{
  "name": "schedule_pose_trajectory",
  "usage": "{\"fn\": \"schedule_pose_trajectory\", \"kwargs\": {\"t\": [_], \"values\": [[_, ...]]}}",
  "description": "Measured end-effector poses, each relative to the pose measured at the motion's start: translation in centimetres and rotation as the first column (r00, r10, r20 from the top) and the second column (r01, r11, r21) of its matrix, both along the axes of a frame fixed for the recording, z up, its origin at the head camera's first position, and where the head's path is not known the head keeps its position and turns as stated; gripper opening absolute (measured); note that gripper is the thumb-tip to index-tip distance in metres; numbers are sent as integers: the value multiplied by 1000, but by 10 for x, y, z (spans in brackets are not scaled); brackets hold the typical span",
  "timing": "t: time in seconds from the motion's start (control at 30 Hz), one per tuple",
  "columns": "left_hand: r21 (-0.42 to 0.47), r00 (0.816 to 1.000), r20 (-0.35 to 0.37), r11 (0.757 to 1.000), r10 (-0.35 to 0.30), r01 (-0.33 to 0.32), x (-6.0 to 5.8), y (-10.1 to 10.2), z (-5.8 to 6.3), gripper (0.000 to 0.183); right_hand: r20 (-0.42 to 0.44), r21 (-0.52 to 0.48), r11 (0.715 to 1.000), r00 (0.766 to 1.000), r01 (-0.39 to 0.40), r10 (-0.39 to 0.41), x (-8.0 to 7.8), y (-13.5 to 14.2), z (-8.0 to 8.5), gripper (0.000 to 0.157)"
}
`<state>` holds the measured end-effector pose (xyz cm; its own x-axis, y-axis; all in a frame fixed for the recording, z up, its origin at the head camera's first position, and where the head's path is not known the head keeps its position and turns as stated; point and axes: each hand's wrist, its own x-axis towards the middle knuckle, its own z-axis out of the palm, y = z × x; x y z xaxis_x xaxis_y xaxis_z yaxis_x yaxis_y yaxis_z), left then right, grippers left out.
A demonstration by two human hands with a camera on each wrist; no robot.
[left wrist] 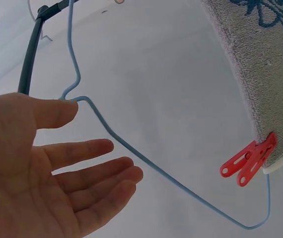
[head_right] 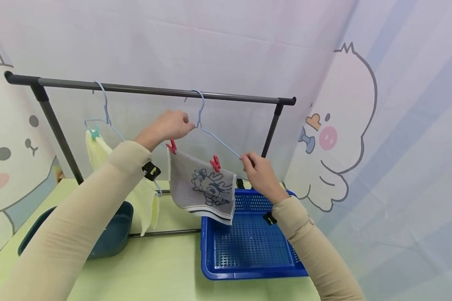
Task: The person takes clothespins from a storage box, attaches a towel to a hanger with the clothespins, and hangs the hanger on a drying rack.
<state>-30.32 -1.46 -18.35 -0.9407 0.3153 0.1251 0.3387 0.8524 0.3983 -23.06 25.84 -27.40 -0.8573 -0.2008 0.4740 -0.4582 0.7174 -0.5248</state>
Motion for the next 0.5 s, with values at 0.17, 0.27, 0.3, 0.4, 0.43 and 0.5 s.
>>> {"fn": "schedule_pose_trajectory", "kwargs": {"t": [0.17, 0.27, 0.3, 0.4, 0.43, 0.5], "values": [[7, 998, -16, 998, -59, 59, 15, -5, 13, 41, 25, -20, 1000, 999, 22, -21, 4, 10, 2, 39], [34, 995, -15, 995, -95, 95, 26, -10, 21, 40, 26, -34, 999, 999, 34, -33, 6, 17, 2, 44], [45, 994, -19, 993, -107, 107, 30, -12, 23, 39, 29, -39, 998, 999, 39, -38, 7, 19, 2, 45], [72, 990, -35, 988, -133, 136, 39, -22, 27, 37, 40, -40, 997, 997, 62, -61, 8, 28, 0, 47], [78, 989, -42, 987, -139, 142, 42, -27, 27, 37, 44, -37, 997, 997, 69, -68, 8, 30, -1, 48], [101, 987, -58, 983, -151, 156, 49, -37, 27, 37, 46, -26, 996, 996, 82, -81, 9, 36, -4, 50]]}}
